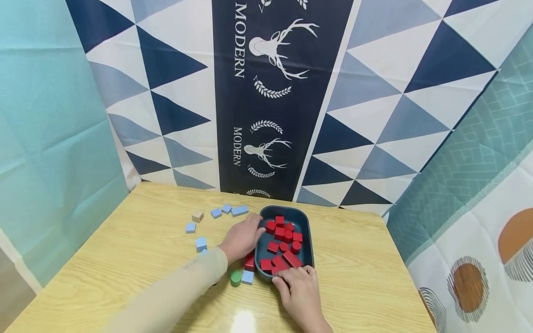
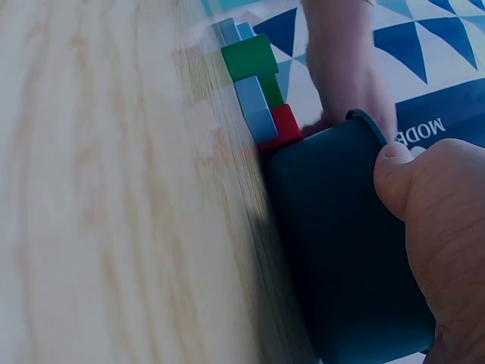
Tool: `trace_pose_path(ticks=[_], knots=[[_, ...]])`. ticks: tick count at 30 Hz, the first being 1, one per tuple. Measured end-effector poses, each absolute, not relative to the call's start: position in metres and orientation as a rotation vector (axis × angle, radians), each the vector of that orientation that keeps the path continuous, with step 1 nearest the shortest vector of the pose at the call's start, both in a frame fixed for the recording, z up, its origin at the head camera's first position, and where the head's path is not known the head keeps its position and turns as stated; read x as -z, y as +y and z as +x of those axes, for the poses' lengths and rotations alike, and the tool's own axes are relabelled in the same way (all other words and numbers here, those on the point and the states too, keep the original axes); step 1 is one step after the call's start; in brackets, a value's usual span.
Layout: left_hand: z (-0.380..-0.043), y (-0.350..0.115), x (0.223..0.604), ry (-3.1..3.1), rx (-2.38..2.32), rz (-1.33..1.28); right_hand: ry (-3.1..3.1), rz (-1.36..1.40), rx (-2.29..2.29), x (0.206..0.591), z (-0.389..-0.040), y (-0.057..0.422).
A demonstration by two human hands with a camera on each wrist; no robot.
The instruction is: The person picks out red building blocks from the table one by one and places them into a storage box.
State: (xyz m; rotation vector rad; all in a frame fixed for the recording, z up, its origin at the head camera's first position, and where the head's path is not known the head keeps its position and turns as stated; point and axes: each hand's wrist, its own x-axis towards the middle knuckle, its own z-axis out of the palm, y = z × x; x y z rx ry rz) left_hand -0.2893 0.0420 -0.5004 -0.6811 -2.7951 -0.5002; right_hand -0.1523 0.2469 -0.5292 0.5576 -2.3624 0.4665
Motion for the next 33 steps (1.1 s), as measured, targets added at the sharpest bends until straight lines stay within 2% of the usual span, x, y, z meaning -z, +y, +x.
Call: trace_pose_path(ticks=[7,12,22,33], knots=[[-0.304,-0.02,0.487,-2.866,0.626,-0.545,-2.382,0.547,-0.46,0.527,-0.153,0.247],[-0.306,-0.043,0.486,-2.918,0.515,-0.665,-2.389,0.535,-0.457,0.527,-0.153,0.247],[-0.295,-0.014,0.5,-2.902,0.321,-0.979,-2.384,0.536,-0.472,0.53,-0.15,0.246],[-0.29,-0.001,0.506,-2.782,0.116,-1.064,-2.39,0.534,-0.47,0.529,-0.15,0.247]])
